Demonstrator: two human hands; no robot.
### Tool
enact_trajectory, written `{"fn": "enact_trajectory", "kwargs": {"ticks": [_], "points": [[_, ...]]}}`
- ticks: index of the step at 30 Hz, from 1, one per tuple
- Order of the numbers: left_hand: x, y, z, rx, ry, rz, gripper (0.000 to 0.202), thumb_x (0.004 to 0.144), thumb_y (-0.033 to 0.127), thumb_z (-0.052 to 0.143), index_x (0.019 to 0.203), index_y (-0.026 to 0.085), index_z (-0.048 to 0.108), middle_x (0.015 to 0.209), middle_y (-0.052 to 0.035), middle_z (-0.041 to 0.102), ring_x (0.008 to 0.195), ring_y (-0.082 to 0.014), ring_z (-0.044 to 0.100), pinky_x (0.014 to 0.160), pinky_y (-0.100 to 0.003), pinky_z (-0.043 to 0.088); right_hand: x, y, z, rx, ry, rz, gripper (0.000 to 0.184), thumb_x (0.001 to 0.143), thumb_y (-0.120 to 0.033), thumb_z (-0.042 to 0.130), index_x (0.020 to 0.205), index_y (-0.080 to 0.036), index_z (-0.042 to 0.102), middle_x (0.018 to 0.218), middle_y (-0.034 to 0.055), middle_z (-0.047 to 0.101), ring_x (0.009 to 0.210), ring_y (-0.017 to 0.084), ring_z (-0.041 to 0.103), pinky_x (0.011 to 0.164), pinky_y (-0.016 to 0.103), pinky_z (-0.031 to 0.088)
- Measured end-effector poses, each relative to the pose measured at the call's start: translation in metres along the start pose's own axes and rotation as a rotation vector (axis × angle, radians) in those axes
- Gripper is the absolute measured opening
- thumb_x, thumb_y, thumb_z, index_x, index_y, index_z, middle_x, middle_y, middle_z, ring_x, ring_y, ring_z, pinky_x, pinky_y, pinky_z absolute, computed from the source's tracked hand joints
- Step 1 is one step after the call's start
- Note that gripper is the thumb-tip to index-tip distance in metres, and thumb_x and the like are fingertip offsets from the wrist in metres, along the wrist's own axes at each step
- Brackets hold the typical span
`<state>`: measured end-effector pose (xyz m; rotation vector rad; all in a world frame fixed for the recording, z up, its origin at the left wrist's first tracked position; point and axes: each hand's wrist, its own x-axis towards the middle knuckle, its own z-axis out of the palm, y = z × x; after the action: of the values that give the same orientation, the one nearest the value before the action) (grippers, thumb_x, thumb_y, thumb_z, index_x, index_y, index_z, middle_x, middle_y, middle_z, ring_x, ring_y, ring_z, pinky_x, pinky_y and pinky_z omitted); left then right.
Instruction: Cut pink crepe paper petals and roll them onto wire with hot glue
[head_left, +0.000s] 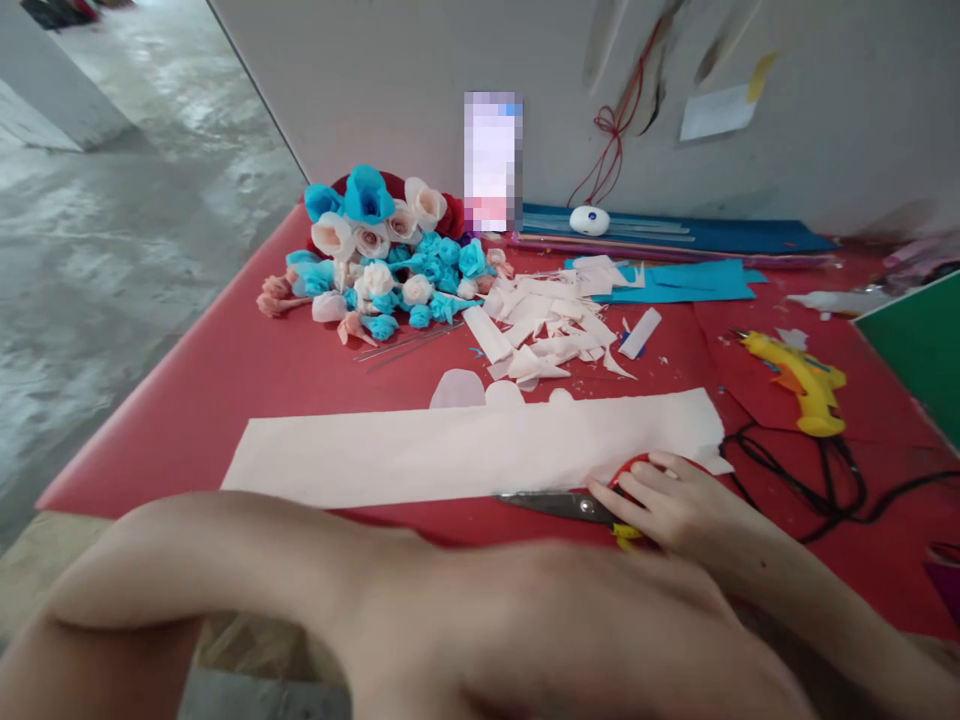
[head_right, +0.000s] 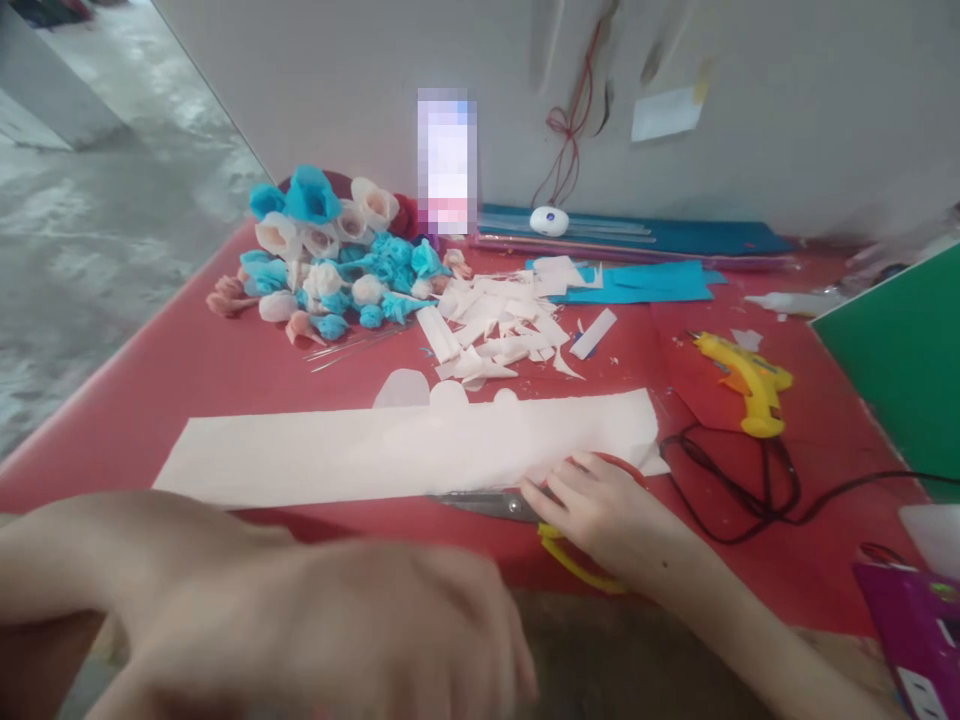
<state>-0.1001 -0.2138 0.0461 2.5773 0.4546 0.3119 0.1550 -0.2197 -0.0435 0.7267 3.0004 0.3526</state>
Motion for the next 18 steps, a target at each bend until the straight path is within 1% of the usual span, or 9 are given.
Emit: {"fn": "enact_trajectory", "kwargs": {"ticks": [1, 2, 3, 4, 7, 9, 12, 14, 18], "points": [[0.005, -0.010, -0.001, -0.059, 0.009, 0.045, 0.026, 0.087, 0.043, 0.038, 0.092, 0.033, 0.062, 0.083, -0.0039, 0.068, 0.088, -0.0176, 0.062, 0.076, -0.030, 0.053, -0.001, -0.001, 0.000, -0.004, -0.014, 0.006, 0.036, 0.078, -0.010, 0.041, 0.112, -0.012, 0.052, 0.083, 0.0061, 0.058, 0.070, 0.018, 0.046, 0.071, 0.035, 0.032], [0.008, -0.022, -0.001, -0.214, 0.048, 0.120, 0.022, 0.086, 0.036, 0.043, 0.091, 0.025, 0.062, 0.084, -0.0061, 0.068, 0.086, -0.0163, 0.061, 0.075, -0.027, 0.053, -0.001, -0.001, 0.000, -0.012, -0.016, 0.014, 0.036, 0.078, -0.009, 0.040, 0.112, -0.013, 0.052, 0.082, 0.0059, 0.058, 0.070, 0.019, 0.046, 0.071, 0.035, 0.032], [0.008, -0.035, 0.002, -0.297, 0.077, 0.102, 0.018, 0.087, 0.025, 0.046, 0.092, 0.018, 0.061, 0.089, -0.0084, 0.066, 0.086, -0.0145, 0.060, 0.076, -0.023, 0.052, -0.001, -0.002, 0.001, -0.023, -0.008, 0.023, 0.036, 0.078, -0.008, 0.039, 0.111, -0.013, 0.052, 0.082, 0.0057, 0.058, 0.070, 0.019, 0.046, 0.071, 0.035, 0.032], [0.007, -0.050, 0.006, -0.293, 0.133, 0.085, 0.016, 0.087, 0.017, 0.046, 0.090, 0.015, 0.061, 0.087, -0.0092, 0.066, 0.082, -0.0138, 0.060, 0.073, -0.023, 0.051, -0.001, -0.003, 0.001, -0.038, 0.005, 0.036, 0.037, 0.078, -0.007, 0.037, 0.111, -0.013, 0.052, 0.081, 0.0056, 0.057, 0.070, 0.019, 0.046, 0.071, 0.035, 0.032], [-0.006, -0.090, 0.024, -0.077, 0.090, 0.108, 0.015, 0.085, 0.022, 0.052, 0.091, 0.013, 0.062, 0.080, -0.0082, 0.068, 0.077, -0.0175, 0.060, 0.072, -0.030, 0.049, -0.001, -0.006, 0.002, -0.094, 0.040, 0.071, 0.040, 0.077, -0.004, 0.033, 0.110, -0.014, 0.051, 0.079, 0.0055, 0.056, 0.072, 0.020, 0.046, 0.070, 0.035, 0.031], [-0.016, -0.107, 0.034, 0.082, 0.105, 0.110, 0.020, 0.087, 0.018, 0.046, 0.101, 0.012, 0.060, 0.094, -0.0110, 0.068, 0.089, -0.0209, 0.059, 0.080, -0.035, 0.047, -0.003, -0.008, 0.002, -0.131, 0.015, 0.102, 0.044, 0.075, -0.003, 0.032, 0.113, -0.015, 0.050, 0.078, 0.0059, 0.056, 0.072, 0.021, 0.047, 0.069, 0.035, 0.031], [-0.025, -0.117, 0.045, 0.169, 0.049, 0.104, 0.029, 0.088, 0.014, 0.041, 0.114, 0.014, 0.053, 0.115, -0.0122, 0.060, 0.108, -0.0226, 0.051, 0.091, -0.038, 0.042, -0.007, -0.010, 0.003, -0.200, -0.091, 0.150, 0.051, 0.073, -0.005, 0.033, 0.122, -0.016, 0.045, 0.080, 0.0083, 0.056, 0.075, 0.024, 0.050, 0.070, 0.040, 0.032], [-0.027, -0.118, 0.050, 0.172, 0.026, 0.096, 0.030, 0.088, 0.015, 0.040, 0.116, 0.014, 0.052, 0.118, -0.0122, 0.058, 0.110, -0.0224, 0.049, 0.094, -0.039, 0.040, -0.008, -0.012, 0.004, -0.217, -0.144, 0.164, 0.055, 0.072, -0.008, 0.034, 0.127, -0.015, 0.040, 0.083, 0.0101, 0.056, 0.079, 0.027, 0.050, 0.071, 0.043, 0.033], [-0.029, -0.119, 0.054, 0.179, 0.015, 0.084, 0.032, 0.088, 0.015, 0.039, 0.117, 0.013, 0.051, 0.121, -0.0120, 0.056, 0.113, -0.0227, 0.046, 0.096, -0.039, 0.038, -0.001, -0.015, 0.006, -0.148, -0.161, 0.167, 0.057, 0.069, -0.010, 0.039, 0.126, -0.010, 0.039, 0.084, 0.0102, 0.056, 0.080, 0.027, 0.050, 0.071, 0.042, 0.033]]}}
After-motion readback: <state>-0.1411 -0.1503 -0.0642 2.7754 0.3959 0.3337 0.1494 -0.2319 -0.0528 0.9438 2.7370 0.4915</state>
